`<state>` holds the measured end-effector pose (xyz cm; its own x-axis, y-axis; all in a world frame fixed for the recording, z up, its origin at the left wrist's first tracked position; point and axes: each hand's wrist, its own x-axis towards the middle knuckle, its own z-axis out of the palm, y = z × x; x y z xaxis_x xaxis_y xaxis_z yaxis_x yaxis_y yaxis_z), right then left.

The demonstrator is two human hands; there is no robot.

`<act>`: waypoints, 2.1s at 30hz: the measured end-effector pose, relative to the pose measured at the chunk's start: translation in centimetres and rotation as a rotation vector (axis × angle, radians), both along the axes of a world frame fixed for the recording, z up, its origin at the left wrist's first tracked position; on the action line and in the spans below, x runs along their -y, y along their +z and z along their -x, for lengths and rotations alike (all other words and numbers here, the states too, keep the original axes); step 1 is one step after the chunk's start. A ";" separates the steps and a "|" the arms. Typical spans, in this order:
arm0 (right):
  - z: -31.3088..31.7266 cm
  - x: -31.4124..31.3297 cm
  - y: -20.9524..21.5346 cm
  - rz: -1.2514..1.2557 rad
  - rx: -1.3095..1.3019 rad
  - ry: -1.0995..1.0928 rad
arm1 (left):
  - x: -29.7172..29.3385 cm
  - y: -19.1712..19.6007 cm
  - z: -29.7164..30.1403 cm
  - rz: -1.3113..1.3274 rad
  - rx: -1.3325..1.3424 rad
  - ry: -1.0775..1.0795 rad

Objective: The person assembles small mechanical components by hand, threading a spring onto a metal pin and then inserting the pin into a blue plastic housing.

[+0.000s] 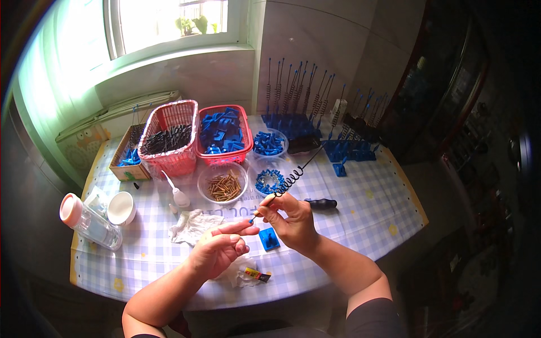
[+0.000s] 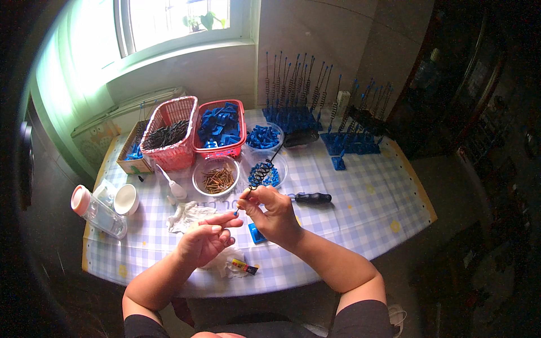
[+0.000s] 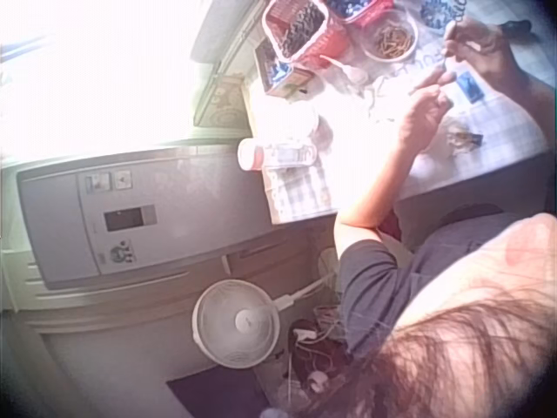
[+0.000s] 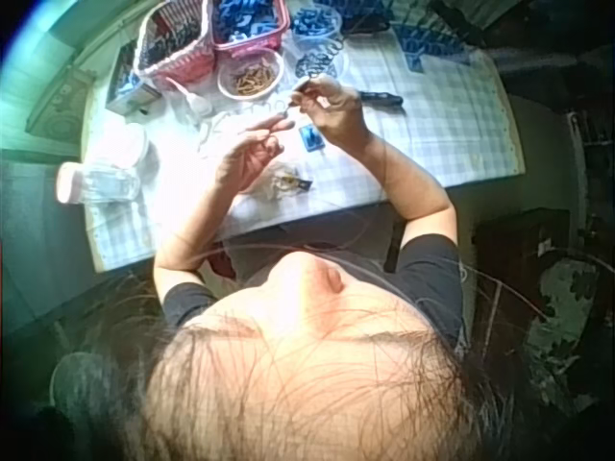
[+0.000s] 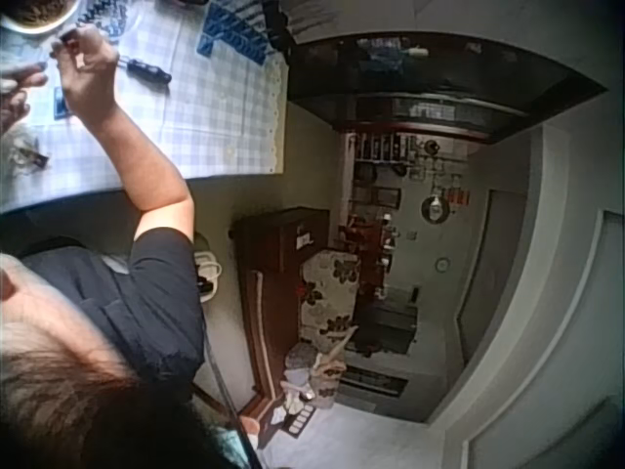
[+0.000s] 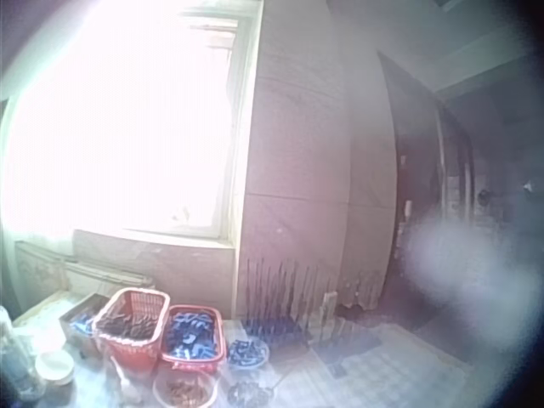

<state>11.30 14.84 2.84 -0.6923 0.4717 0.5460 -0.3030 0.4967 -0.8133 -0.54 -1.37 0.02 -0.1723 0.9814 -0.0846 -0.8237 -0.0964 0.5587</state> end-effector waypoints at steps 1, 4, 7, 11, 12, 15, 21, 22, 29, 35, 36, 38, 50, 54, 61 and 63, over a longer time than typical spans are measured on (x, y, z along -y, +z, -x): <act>0.0 0.0 -0.1 -0.005 -0.004 -0.002 | 0.0 0.0 0.0 0.002 0.000 0.001; 0.0 0.0 -0.1 -0.011 -0.004 -0.004 | 0.0 0.0 0.0 0.000 0.001 -0.001; 0.0 0.0 -0.1 -0.012 -0.008 -0.002 | 0.0 0.0 0.0 0.005 0.000 0.001; 0.0 0.0 -0.1 -0.011 -0.003 0.002 | 0.0 0.0 0.0 0.001 0.005 -0.001; 0.0 0.0 0.0 -0.011 -0.003 0.002 | 0.0 0.0 0.0 0.001 0.003 0.000; -0.1 0.0 0.0 -0.018 -0.005 0.001 | 0.0 0.0 0.0 -0.002 0.004 -0.001; -0.1 0.0 0.0 -0.006 -0.015 0.008 | 0.0 0.1 0.0 0.001 0.002 0.000; -0.1 0.0 0.1 -0.009 -0.006 0.004 | 0.0 0.1 0.0 0.001 0.002 0.001; 0.0 0.1 0.0 -0.006 -0.006 -0.007 | 0.0 0.1 0.0 -0.007 -0.004 -0.008; -0.1 0.1 -0.1 -0.015 -0.005 -0.016 | 0.1 -0.1 0.0 0.036 -0.075 -0.002; -0.1 0.1 -0.1 -0.015 -0.005 -0.015 | 0.1 -0.1 0.0 0.037 -0.073 -0.003; -0.1 0.1 -0.2 -0.014 -0.009 -0.021 | 0.1 -0.1 0.0 0.038 -0.072 -0.003; -0.1 0.0 -0.2 0.007 -0.005 -0.007 | -0.1 0.3 0.0 0.002 -0.019 -0.008; -0.1 0.0 -0.3 -0.001 -0.002 -0.003 | 0.0 0.6 0.0 0.017 -0.020 -0.006; -0.1 0.0 -0.3 0.012 -0.010 0.002 | 0.0 0.5 0.0 0.059 -0.090 -0.005; -0.1 0.0 -0.3 0.008 -0.011 0.000 | 0.0 0.4 0.1 0.051 -0.089 -0.006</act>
